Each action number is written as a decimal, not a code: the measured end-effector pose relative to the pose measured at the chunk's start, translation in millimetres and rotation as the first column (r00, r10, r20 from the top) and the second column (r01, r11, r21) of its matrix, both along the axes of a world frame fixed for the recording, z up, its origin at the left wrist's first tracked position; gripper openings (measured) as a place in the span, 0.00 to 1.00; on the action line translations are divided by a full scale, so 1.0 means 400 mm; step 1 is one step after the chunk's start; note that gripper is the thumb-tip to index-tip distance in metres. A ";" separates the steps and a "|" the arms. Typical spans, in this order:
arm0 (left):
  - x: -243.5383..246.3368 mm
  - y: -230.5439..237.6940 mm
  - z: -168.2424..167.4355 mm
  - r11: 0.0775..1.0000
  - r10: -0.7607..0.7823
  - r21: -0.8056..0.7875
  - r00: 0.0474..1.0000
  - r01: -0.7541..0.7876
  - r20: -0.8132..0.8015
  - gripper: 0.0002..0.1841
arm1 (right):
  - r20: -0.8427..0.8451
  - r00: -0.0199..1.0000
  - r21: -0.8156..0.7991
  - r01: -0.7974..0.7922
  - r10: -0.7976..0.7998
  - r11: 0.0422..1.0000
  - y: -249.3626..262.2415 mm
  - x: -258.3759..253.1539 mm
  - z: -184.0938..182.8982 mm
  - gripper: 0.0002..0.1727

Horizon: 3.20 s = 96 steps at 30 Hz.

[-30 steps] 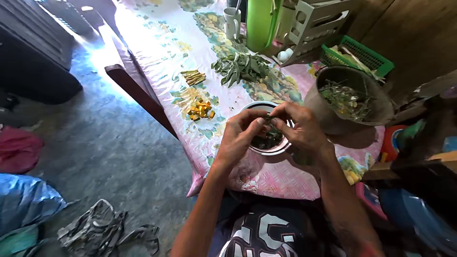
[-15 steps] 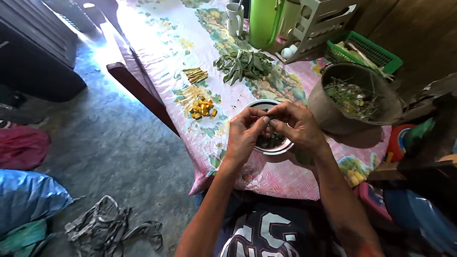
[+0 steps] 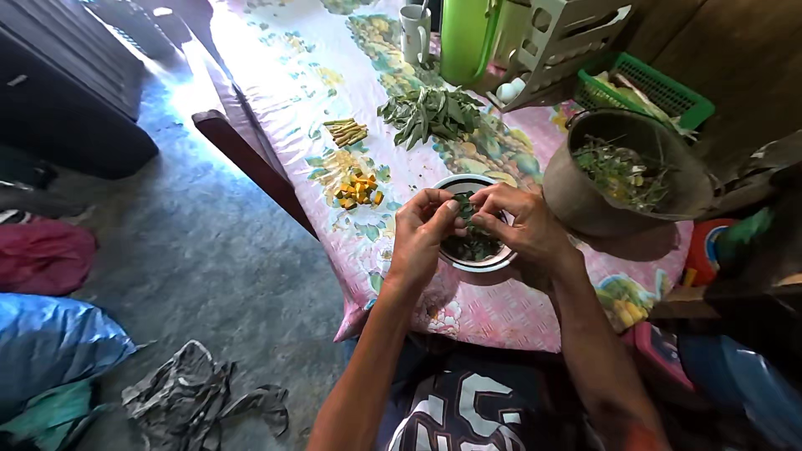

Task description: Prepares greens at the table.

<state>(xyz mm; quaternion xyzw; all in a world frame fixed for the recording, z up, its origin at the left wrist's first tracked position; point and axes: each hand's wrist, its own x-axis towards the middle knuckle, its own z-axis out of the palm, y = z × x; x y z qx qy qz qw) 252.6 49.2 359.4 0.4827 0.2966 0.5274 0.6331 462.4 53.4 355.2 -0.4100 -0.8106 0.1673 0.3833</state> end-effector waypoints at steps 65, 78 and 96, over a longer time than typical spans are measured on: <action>0.019 -0.015 0.002 0.989 -0.060 -0.127 0.991 0.075 0.117 0.05 | -0.282 0.959 0.045 -0.021 0.033 0.999 0.009 0.004 0.020 0.09; 0.021 -0.018 0.002 0.987 -0.087 -0.122 0.984 0.107 0.157 0.05 | -0.426 0.905 -0.040 -0.042 0.021 0.998 0.002 -0.022 0.021 0.05; 0.034 -0.020 -0.009 0.978 0.152 0.154 0.985 -0.138 -0.085 0.05 | 0.114 0.991 0.159 0.055 -0.073 0.986 -0.053 -0.056 0.023 0.13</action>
